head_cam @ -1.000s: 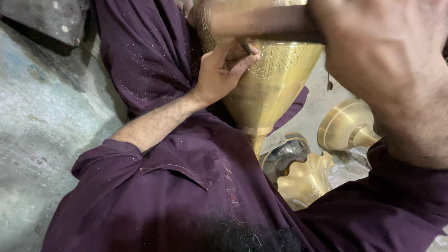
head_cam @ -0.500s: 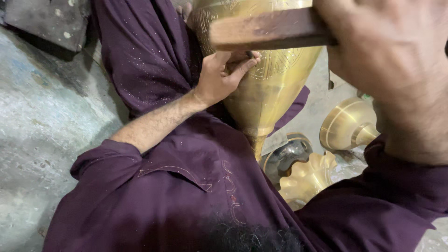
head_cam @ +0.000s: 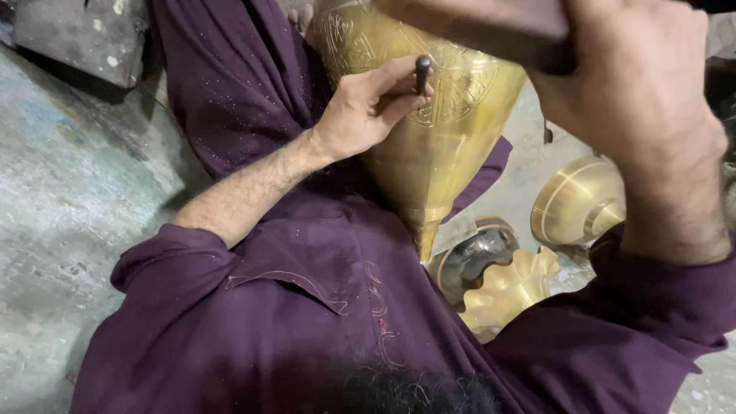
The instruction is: The person sits on the workshop floor holding a large brass vase between their legs, positions a punch on its engraved surface, and strikes the punch with a wooden mallet, repositioning the punch repeatedly to work the decorative pattern.
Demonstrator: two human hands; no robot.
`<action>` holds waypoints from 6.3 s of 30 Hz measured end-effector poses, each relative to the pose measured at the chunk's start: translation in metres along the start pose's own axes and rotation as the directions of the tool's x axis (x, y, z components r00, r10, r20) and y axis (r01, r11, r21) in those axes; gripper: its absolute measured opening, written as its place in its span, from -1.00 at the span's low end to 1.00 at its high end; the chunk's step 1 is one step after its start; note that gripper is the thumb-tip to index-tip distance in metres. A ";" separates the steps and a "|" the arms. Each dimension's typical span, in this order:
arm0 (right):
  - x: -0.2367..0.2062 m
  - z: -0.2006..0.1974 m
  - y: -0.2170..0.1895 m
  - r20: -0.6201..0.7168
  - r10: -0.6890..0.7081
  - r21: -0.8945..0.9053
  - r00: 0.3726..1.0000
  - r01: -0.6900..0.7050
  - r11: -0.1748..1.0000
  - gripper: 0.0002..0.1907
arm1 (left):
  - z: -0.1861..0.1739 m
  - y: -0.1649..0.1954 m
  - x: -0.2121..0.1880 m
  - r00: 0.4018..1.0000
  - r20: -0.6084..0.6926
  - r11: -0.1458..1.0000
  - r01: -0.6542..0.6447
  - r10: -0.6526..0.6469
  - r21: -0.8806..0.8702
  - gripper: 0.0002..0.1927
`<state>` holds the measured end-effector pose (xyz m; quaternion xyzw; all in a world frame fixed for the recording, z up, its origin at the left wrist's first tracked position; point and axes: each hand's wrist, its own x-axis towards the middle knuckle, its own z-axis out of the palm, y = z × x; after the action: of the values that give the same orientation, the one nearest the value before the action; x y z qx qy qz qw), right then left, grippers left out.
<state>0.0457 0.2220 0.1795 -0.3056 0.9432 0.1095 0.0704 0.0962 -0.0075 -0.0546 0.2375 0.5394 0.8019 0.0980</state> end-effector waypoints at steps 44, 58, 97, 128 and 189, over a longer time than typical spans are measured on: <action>-0.130 0.089 -0.052 -0.042 0.727 0.622 0.686 -0.551 0.556 -0.61 | -0.049 0.020 0.076 0.797 0.588 0.950 -0.273 0.136 0.150 -0.51; -0.110 0.101 -0.058 0.046 0.622 0.246 0.782 -0.612 0.752 -0.67 | -0.034 0.015 0.068 0.859 0.493 0.925 -0.289 0.137 0.247 -0.52; -0.108 0.062 -0.028 -0.225 0.536 0.481 0.814 -0.386 0.787 -0.56 | -0.037 0.022 0.078 0.839 0.538 0.954 -0.217 0.075 0.206 -0.50; -0.089 0.049 -0.020 -0.068 0.664 0.673 0.744 -0.457 0.581 -0.59 | -0.036 0.022 0.062 0.879 0.465 0.952 -0.226 0.107 0.207 -0.51; -0.029 0.019 -0.005 -0.231 0.237 0.384 0.943 -0.136 0.913 -0.63 | -0.008 0.006 0.014 0.992 0.084 0.970 -0.109 0.092 0.219 -0.51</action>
<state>0.0734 0.2391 0.1661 -0.2072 0.9727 -0.1034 -0.0160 0.0803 -0.0106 -0.0478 0.3032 0.6093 0.7310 0.0496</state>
